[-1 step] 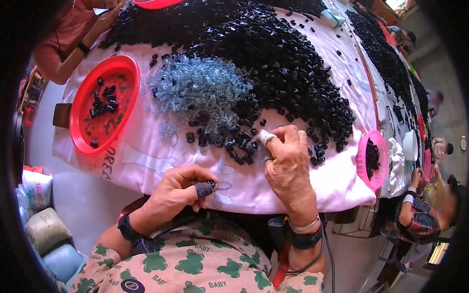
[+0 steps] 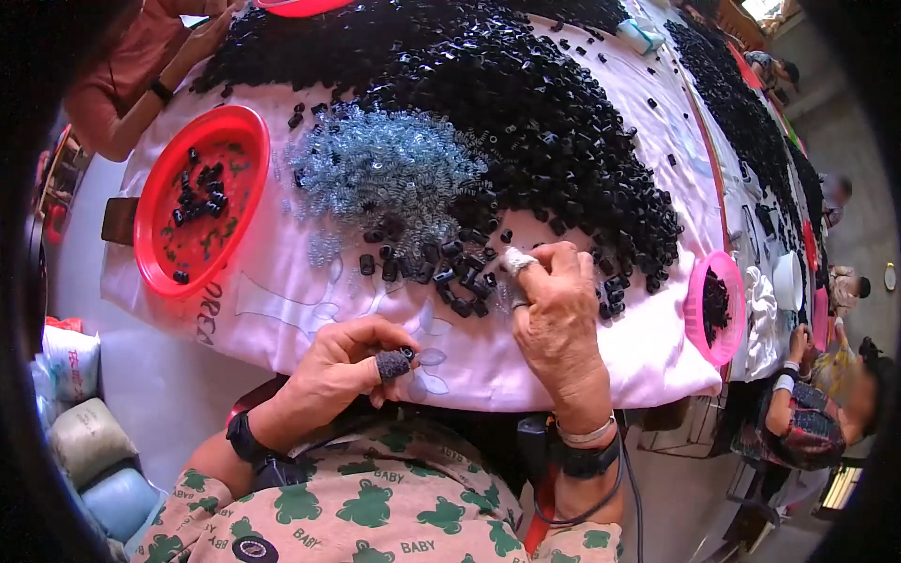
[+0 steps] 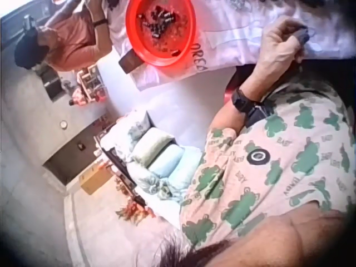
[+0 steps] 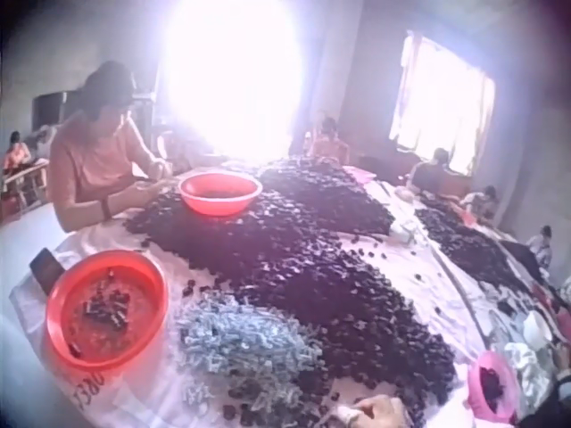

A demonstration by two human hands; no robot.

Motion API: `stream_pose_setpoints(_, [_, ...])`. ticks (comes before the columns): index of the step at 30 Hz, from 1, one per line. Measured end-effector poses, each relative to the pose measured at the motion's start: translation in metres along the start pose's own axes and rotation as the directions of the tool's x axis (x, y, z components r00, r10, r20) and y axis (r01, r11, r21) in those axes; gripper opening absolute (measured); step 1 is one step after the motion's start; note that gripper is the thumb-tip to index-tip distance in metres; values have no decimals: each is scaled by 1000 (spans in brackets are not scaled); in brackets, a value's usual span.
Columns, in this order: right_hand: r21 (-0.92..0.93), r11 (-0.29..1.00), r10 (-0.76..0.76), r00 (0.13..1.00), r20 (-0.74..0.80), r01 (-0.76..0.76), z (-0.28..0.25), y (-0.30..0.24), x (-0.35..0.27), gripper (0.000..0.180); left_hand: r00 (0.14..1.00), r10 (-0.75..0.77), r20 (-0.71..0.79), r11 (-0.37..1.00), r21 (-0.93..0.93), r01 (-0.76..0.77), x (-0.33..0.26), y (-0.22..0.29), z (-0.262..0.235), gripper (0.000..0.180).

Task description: Sorting and inspecting small black and white plastic components at a workshop table.

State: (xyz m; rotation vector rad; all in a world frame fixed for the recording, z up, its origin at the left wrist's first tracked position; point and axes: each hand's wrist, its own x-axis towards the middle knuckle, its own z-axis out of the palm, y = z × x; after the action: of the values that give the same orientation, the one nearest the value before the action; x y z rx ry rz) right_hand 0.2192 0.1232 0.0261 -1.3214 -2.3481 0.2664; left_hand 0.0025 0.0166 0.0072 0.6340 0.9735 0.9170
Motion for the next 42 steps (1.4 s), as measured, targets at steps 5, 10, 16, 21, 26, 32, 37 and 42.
stream_pose_setpoints(5, [-72, 992, 102, 994, -41, -105, -5, 23, -9, 36, 1000, -3, 8, 1000, 7, 3, 0, -2, -1, 18])
stream_pose_setpoints(10, [-21, 996, 82, 993, -84, -84, -4, 20, -9, 38, 1000, -7, 11, 1000, 18, 7, 0, -1, -1, 19])
stream_pose_setpoints(16, [-43, 998, 35, 999, -20, -36, -5, 13, 4, 33, 1000, -4, 14, 1000, 8, 4, 1, -3, -2, 18])
stream_pose_setpoints(21, [-140, 990, 31, 999, -26, -34, 0, 20, 1, 27, 1000, -18, 3, 1000, 21, 18, 0, -1, -1, 18])
stream_pose_setpoints(26, [-123, 990, 59, 998, -26, -62, -3, 18, 0, 25, 1000, -7, 3, 1000, 3, 7, 0, -2, 0, 18])
stream_pose_setpoints(32, [-122, 993, -3, 1000, -9, 2, 2, 17, 8, 26, 1000, 7, 11, 1000, 14, -7, 0, -4, -1, 18])
stream_pose_setpoints(37, [-39, 997, -67, 994, -85, 64, -3, 16, 5, 28, 1000, -9, -9, 999, 34, 10, -2, 0, 3, 18])
stream_pose_setpoints(42, [373, 915, 195, 977, -83, -151, -14, -12, -23, 19, 1000, 5, -12, 999, 42, -4, -1, -3, 1, 17])
